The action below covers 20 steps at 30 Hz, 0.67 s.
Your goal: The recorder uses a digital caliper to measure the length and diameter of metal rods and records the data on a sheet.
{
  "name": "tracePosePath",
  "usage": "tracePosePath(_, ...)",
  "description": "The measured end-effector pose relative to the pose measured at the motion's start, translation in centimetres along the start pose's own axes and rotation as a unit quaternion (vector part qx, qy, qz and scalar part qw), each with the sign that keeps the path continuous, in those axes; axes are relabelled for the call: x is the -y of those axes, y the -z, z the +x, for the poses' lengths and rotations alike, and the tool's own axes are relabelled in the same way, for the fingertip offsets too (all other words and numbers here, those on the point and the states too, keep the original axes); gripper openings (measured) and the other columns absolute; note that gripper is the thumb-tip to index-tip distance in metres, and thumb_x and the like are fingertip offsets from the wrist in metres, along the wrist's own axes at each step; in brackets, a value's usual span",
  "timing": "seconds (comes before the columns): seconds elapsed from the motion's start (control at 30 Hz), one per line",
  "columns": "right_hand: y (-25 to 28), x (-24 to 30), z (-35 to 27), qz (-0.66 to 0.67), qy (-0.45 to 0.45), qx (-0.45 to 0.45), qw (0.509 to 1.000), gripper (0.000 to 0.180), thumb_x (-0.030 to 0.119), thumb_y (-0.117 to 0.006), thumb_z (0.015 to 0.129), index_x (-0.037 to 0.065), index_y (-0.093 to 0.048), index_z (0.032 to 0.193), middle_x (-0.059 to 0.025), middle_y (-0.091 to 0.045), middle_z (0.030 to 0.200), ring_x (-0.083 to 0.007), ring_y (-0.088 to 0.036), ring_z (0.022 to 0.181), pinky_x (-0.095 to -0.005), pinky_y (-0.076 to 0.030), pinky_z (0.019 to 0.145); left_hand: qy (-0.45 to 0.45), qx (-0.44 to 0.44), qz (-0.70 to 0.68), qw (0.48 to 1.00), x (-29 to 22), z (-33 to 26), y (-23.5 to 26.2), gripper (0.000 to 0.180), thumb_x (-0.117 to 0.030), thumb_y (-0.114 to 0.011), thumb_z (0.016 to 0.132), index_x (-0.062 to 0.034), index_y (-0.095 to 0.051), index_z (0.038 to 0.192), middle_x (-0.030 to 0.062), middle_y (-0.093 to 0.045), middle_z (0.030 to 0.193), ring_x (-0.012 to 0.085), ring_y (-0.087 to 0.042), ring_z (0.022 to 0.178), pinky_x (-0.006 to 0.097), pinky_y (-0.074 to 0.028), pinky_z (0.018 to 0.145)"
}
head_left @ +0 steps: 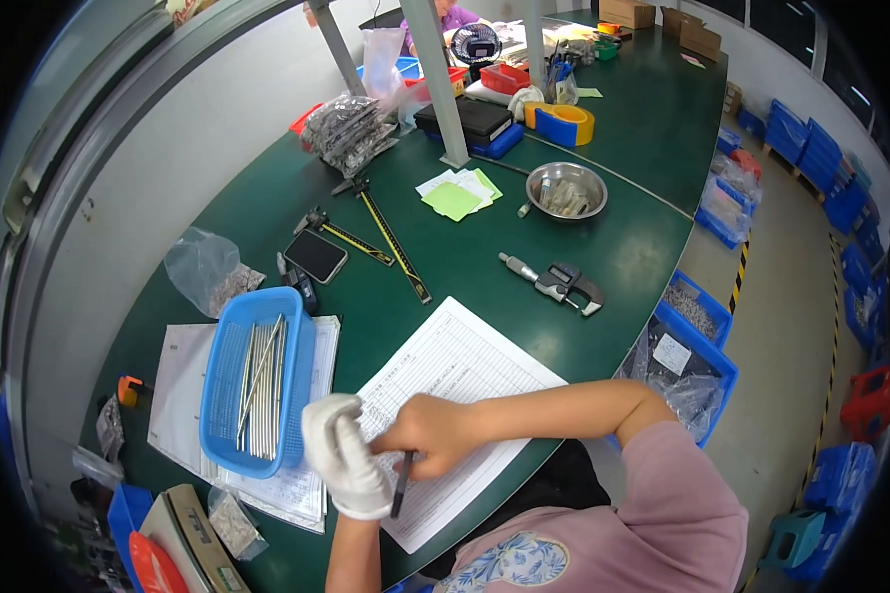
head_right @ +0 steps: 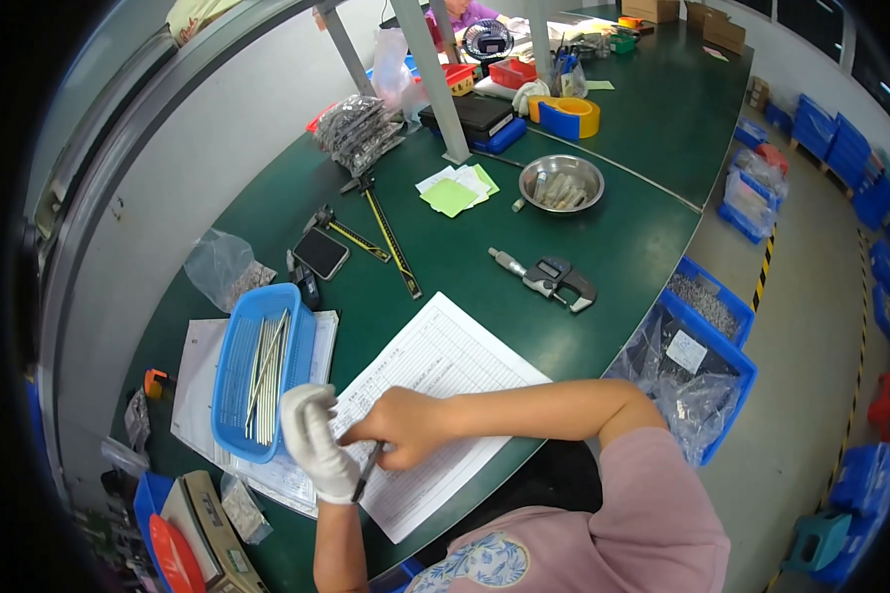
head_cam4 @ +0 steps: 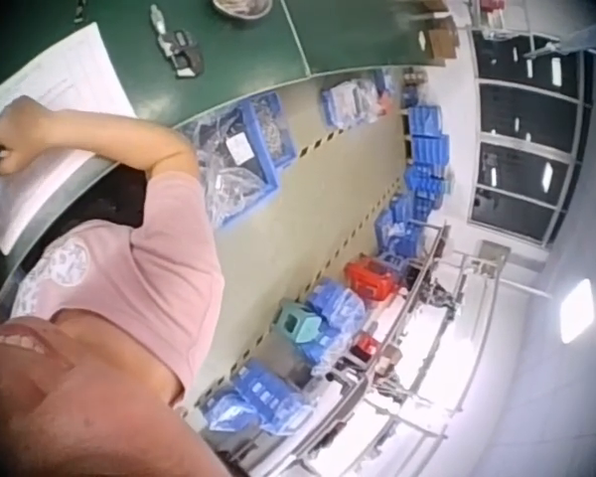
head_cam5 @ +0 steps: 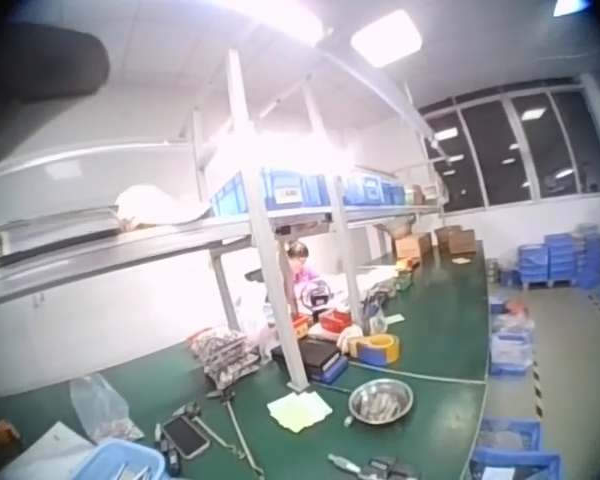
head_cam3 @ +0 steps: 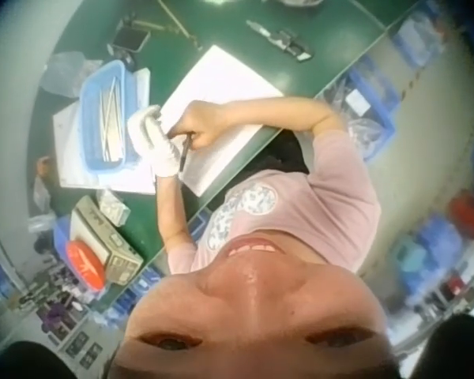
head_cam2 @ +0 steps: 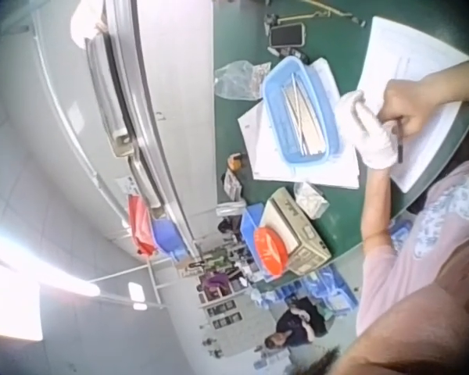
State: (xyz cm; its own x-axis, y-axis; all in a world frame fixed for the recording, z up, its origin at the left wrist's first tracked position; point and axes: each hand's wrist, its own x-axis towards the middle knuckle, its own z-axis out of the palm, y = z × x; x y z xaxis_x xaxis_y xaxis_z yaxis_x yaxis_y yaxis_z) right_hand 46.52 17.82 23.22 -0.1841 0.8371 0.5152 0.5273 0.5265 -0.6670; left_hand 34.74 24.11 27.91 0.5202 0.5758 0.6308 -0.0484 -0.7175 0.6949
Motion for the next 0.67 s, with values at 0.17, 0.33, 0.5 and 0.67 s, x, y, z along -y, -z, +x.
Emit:
tracePosePath(0.17, -0.7, -0.4, -0.6, -0.001, -0.001, 0.033, 0.999, 0.021, 0.017, -0.059, 0.057, 0.004, -0.052, 0.071, -0.0138, -0.055, 0.061, -0.0339, -0.054, 0.056, -0.0404, -0.043, 0.05, 0.037, 0.026, 0.038, 0.998, 1.8, 0.4, -1.4, 0.012, 0.003, -0.042, 0.076, 0.0015, -0.052, 0.082, 0.0119, -0.052, 0.082, 0.0215, -0.052, 0.072, 0.029, -0.042, 0.065)
tracePosePath(0.33, -0.8, 0.0, -1.4, -0.002, 0.05, -0.014, 0.999, 0.017, 0.017, -0.058, 0.068, 0.005, -0.05, 0.077, -0.0097, -0.052, 0.054, -0.0314, -0.051, 0.05, -0.0393, -0.039, 0.045, 0.006, -0.001, 0.08, 0.997, 2.6, -0.3, -0.7, 0.014, 0.005, -0.041, 0.074, 0.0019, -0.052, 0.081, 0.0125, -0.051, 0.08, 0.0221, -0.052, 0.07, 0.03, -0.043, 0.064)
tracePosePath(0.5, -0.7, 0.4, -2.1, -0.042, 0.085, -0.015, 0.995, 0.015, 0.016, -0.057, 0.07, 0.006, -0.054, 0.08, -0.0074, -0.053, 0.056, -0.0274, -0.052, 0.05, -0.0361, -0.039, 0.046, 0.0, 0.033, 0.12, 0.992, 2.7, -1.7, 0.5, 0.012, 0.004, -0.044, 0.073, 0.0009, -0.053, 0.081, 0.0122, -0.053, 0.078, 0.0237, -0.053, 0.067, 0.03, -0.044, 0.062)
tracePosePath(0.67, -1.8, -0.2, -1.0, -0.096, 0.135, -0.097, 0.981, 0.007, 0.013, -0.059, 0.068, 0.009, -0.059, 0.074, -0.0024, -0.052, 0.057, -0.0228, -0.053, 0.051, -0.0347, -0.039, 0.047, 0.027, 0.12, 0.187, 0.975, 4.0, -5.2, 3.6, 0.011, 0.001, -0.052, 0.07, -0.0015, -0.054, 0.081, 0.0125, -0.055, 0.078, 0.0271, -0.054, 0.067, 0.033, -0.044, 0.06)
